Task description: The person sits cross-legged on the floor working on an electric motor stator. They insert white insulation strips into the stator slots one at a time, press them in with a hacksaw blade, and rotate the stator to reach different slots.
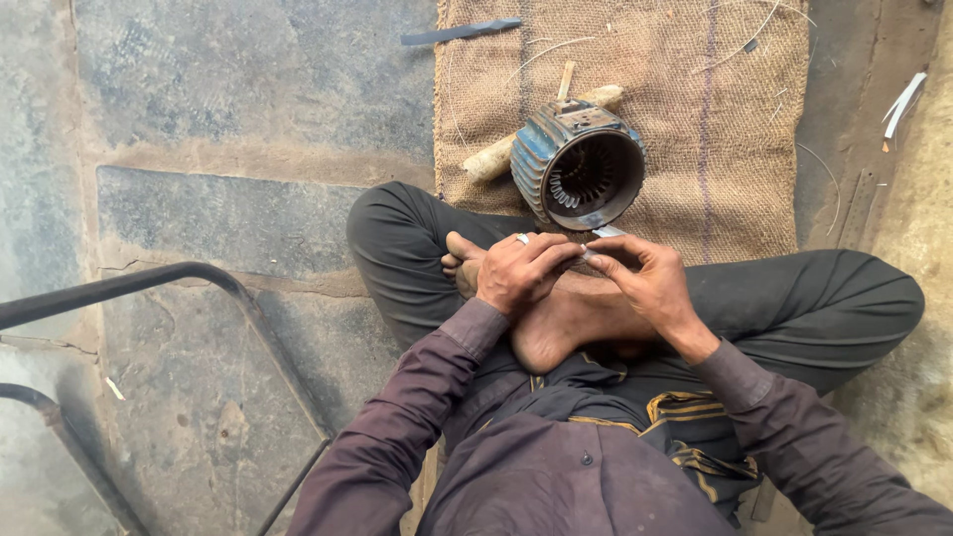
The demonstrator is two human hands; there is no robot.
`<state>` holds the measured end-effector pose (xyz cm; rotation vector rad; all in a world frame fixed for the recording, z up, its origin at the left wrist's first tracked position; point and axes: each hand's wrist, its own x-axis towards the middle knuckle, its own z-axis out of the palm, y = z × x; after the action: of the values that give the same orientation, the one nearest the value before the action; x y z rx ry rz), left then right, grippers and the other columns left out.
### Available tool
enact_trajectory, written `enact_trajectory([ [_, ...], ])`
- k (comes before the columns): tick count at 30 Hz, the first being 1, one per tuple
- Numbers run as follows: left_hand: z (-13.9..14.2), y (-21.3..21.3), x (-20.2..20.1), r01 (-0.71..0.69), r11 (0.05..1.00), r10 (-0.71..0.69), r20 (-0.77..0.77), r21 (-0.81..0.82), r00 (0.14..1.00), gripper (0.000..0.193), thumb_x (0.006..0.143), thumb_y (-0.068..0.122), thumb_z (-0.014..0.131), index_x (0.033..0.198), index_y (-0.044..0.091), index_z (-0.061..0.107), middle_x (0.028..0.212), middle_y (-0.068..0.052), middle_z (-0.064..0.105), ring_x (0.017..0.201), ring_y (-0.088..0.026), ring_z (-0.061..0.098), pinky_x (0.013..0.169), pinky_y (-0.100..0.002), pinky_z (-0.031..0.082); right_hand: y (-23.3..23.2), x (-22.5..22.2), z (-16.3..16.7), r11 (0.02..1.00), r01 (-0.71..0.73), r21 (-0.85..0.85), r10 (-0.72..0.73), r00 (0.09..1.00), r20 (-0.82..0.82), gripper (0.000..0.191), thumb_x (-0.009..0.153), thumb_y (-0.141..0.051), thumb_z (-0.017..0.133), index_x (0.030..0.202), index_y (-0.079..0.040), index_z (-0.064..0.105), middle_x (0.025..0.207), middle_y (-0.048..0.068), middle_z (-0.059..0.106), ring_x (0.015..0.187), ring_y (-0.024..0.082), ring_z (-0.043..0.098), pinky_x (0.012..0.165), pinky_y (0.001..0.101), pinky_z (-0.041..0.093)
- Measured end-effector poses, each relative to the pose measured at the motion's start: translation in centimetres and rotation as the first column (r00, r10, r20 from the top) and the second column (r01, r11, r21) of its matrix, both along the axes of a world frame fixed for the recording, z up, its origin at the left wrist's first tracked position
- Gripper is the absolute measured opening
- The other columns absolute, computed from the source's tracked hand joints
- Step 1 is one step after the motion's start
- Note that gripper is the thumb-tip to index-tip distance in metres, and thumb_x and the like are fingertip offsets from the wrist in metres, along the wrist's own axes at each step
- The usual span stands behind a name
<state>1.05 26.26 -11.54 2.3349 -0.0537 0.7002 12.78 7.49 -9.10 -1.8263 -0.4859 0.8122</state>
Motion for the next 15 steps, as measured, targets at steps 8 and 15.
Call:
enact_trajectory([
  [8, 0.4, 0.0, 0.6, -0.168, 0.982, 0.170, 0.020, -0.087, 0.985, 0.025, 0.096, 0.019, 0.078, 0.119, 0.014, 0.070, 0.100, -0.003, 0.071, 0.082, -0.022, 0.069, 0.074, -0.035, 0.055, 3.9, 0.8, -0.4, 0.970, 0.211, -0.122, -0.023, 0.578, 0.816, 0.012, 0.091, -0.016, 0.081, 0.102, -0.011, 0.078, 0.105, 0.005, 0.071, 0.106, 0.027, 0.058, 0.096, 0.0425, 0.041],
  [15, 0.5, 0.6, 0.2, -0.177, 0.976, 0.178, 0.001, -0.126, 0.984, 0.022, 0.098, 0.017, 0.075, 0.119, 0.013, 0.070, 0.098, -0.004, 0.070, 0.081, -0.023, 0.068, 0.073, -0.036, 0.054, 6.3, -0.2, -2.2, 0.932, 0.297, -0.207, 0.030, 0.504, 0.863, 0.012, 0.090, -0.022, 0.080, 0.100, -0.016, 0.078, 0.108, -0.001, 0.069, 0.113, 0.025, 0.054, 0.100, 0.0444, 0.029],
])
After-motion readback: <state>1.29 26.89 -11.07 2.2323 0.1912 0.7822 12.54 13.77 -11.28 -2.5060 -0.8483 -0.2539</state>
